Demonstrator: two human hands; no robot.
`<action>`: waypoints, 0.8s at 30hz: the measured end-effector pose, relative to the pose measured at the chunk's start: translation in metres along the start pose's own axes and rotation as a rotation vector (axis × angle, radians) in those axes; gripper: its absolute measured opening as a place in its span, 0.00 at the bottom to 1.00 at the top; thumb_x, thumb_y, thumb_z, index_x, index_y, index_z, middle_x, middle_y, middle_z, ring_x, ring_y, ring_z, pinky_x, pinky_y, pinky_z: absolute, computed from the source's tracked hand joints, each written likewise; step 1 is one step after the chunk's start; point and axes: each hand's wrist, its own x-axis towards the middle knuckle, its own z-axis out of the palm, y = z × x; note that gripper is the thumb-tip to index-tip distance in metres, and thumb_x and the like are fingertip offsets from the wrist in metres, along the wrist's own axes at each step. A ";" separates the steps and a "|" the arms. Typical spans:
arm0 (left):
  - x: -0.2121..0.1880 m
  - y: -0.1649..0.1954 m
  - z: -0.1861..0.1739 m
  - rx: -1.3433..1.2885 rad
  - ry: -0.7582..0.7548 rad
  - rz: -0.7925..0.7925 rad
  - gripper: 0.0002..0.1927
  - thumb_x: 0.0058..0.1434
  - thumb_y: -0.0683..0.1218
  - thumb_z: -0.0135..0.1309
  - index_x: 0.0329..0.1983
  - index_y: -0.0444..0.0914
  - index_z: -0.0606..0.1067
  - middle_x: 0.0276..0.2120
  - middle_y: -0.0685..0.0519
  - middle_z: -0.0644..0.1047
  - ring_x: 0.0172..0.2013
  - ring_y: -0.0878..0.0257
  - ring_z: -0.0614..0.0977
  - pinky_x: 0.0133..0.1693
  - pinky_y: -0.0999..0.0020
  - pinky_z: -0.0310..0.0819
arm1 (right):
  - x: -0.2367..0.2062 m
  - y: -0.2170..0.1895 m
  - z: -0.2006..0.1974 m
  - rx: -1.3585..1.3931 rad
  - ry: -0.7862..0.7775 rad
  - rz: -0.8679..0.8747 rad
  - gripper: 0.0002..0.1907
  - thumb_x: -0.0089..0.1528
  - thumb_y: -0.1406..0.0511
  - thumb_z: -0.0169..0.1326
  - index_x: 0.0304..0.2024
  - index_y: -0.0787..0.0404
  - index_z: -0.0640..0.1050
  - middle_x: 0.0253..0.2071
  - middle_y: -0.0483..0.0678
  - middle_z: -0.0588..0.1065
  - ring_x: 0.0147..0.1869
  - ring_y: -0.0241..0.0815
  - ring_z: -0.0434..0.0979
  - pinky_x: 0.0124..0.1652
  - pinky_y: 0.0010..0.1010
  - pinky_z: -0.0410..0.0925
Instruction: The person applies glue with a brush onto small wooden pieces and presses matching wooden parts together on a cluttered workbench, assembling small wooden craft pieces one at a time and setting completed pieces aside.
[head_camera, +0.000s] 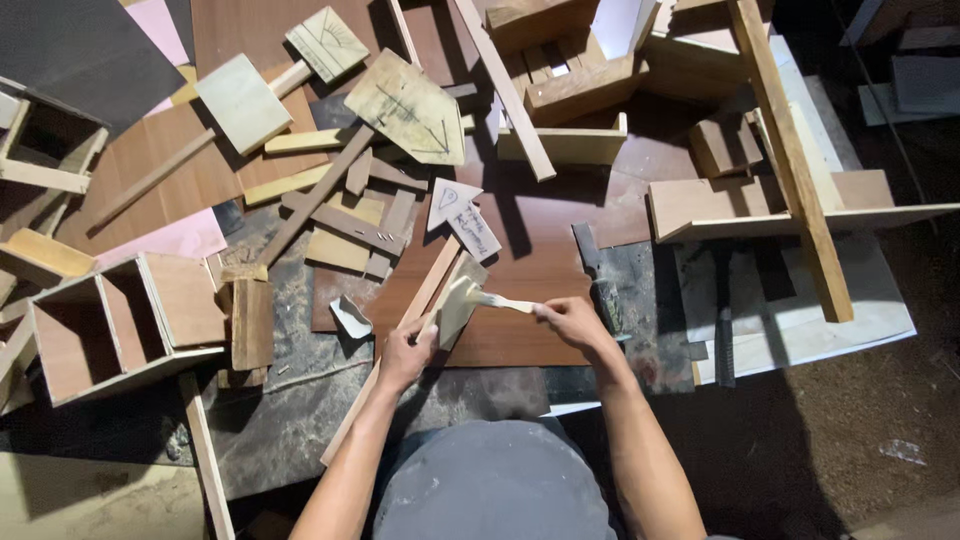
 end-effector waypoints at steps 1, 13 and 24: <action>0.001 -0.001 -0.001 -0.003 -0.003 0.047 0.19 0.63 0.49 0.56 0.55 0.37 0.80 0.33 0.47 0.84 0.34 0.68 0.80 0.37 0.69 0.75 | -0.001 0.000 0.001 0.209 -0.104 0.000 0.23 0.66 0.51 0.57 0.35 0.65 0.84 0.22 0.41 0.69 0.26 0.32 0.62 0.27 0.28 0.57; 0.005 -0.009 -0.007 0.071 -0.001 0.129 0.19 0.63 0.50 0.56 0.54 0.37 0.80 0.43 0.43 0.85 0.45 0.63 0.86 0.47 0.66 0.77 | 0.007 -0.002 0.006 0.004 0.047 -0.029 0.20 0.65 0.53 0.57 0.36 0.65 0.85 0.21 0.41 0.75 0.24 0.32 0.70 0.27 0.28 0.65; 0.005 -0.009 -0.006 0.160 0.054 0.062 0.19 0.61 0.52 0.57 0.52 0.40 0.81 0.43 0.41 0.84 0.46 0.54 0.87 0.47 0.63 0.78 | 0.003 0.011 0.004 0.756 -0.188 0.029 0.16 0.67 0.55 0.56 0.36 0.61 0.83 0.19 0.33 0.61 0.20 0.26 0.55 0.21 0.24 0.50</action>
